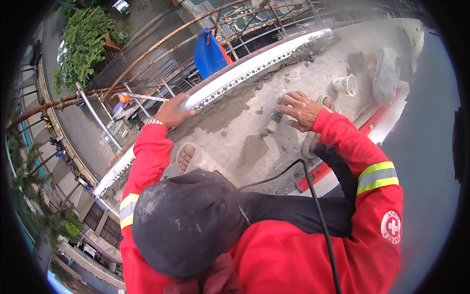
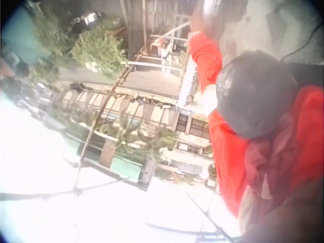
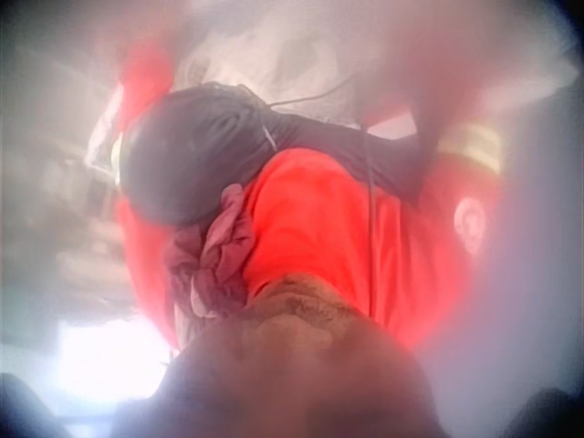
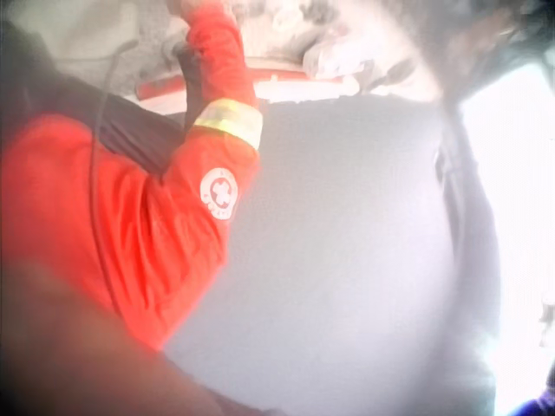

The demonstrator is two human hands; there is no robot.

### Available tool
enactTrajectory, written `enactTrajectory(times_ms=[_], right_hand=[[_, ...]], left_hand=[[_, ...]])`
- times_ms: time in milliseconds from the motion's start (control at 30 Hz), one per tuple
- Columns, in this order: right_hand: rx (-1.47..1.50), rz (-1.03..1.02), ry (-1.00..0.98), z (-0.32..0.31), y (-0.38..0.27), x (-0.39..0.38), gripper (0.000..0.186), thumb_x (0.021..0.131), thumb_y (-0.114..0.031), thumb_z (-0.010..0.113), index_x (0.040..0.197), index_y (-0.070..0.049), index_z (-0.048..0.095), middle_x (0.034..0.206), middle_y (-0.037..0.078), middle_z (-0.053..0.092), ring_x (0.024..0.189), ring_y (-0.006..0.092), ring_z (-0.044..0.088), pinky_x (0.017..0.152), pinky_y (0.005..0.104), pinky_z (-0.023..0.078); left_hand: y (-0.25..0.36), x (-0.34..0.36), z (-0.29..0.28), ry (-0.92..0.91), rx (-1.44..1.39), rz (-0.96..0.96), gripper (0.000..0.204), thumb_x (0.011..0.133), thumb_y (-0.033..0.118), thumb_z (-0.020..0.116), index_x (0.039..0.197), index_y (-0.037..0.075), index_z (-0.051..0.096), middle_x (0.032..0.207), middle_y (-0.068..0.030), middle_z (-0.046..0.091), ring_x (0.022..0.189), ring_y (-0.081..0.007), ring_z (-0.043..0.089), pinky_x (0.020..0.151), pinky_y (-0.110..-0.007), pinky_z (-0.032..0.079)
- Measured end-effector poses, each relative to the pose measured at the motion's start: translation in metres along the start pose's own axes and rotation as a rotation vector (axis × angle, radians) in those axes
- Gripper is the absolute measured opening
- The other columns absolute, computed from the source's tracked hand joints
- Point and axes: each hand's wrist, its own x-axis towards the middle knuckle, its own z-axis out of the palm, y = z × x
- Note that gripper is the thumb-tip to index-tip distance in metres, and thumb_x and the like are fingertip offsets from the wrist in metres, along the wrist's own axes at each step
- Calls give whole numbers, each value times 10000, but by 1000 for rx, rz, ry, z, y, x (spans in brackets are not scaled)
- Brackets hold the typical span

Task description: The person applies wet cement along a linear edge on a rooftop using a trowel and hand, smoothing and leveling the material. They repeatedly scoop cement, spread it along the edge, and adjust the placement to maintain a consistent line.

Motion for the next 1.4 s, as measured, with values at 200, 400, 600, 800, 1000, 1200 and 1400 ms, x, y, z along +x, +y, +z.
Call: enactTrajectory(times_ms=[200,400,600,800,1000,1200,1400], right_hand=[[-94,-16,-339,17,-27,26,333,695,-237,652,982,-102,549,930,60,573,950,270,597,810,428,468],[678,454,-418,-7,-65,33,513,915,-489,535,1002,17,530,644,191,592,557,315,619,532,439,464],[1048,832,-608,11,-108,99,535,920,-498,531,1007,30,539,618,103,537,486,199,554,431,356,437],[1175,1012,-561,16,-99,85,446,921,-445,562,999,-6,563,592,32,467,436,140,489,392,301,402],[1116,912,-571,8,-105,67,422,939,-422,536,867,-7,551,601,62,506,425,155,503,398,326,399],[1219,960,-509,25,-111,89,416,934,-431,551,859,-22,543,605,49,492,425,136,482,388,299,382],[1349,1192,-424,12,-95,54,344,933,-408,558,823,-85,517,611,-2,459,407,104,431,361,267,339]], left_hand=[[6,-4,-4,-5,-72,17,538,798,326,716,1222,45,540,1129,-204,627,1063,-336,600,917,-397,445],[5,-7,-2,12,-86,31,510,808,298,705,1225,45,553,1123,-204,636,1060,-343,603,920,-392,439],[-1,-2,0,23,-88,46,472,826,318,675,1193,42,562,1081,-199,641,1031,-341,605,896,-406,446],[-7,2,3,23,-53,38,478,824,341,674,1202,66,579,1103,-214,643,1060,-369,603,915,-426,444],[-9,3,3,1,-79,33,475,825,334,671,1207,65,582,1098,-216,645,1054,-368,607,912,-421,446],[-7,2,2,15,-84,44,465,827,319,668,1199,53,585,1083,-213,653,1047,-362,614,909,-415,448],[-5,1,2,14,-88,43,430,834,285,664,1180,45,577,1057,-193,651,1010,-326,613,886,-391,450]])
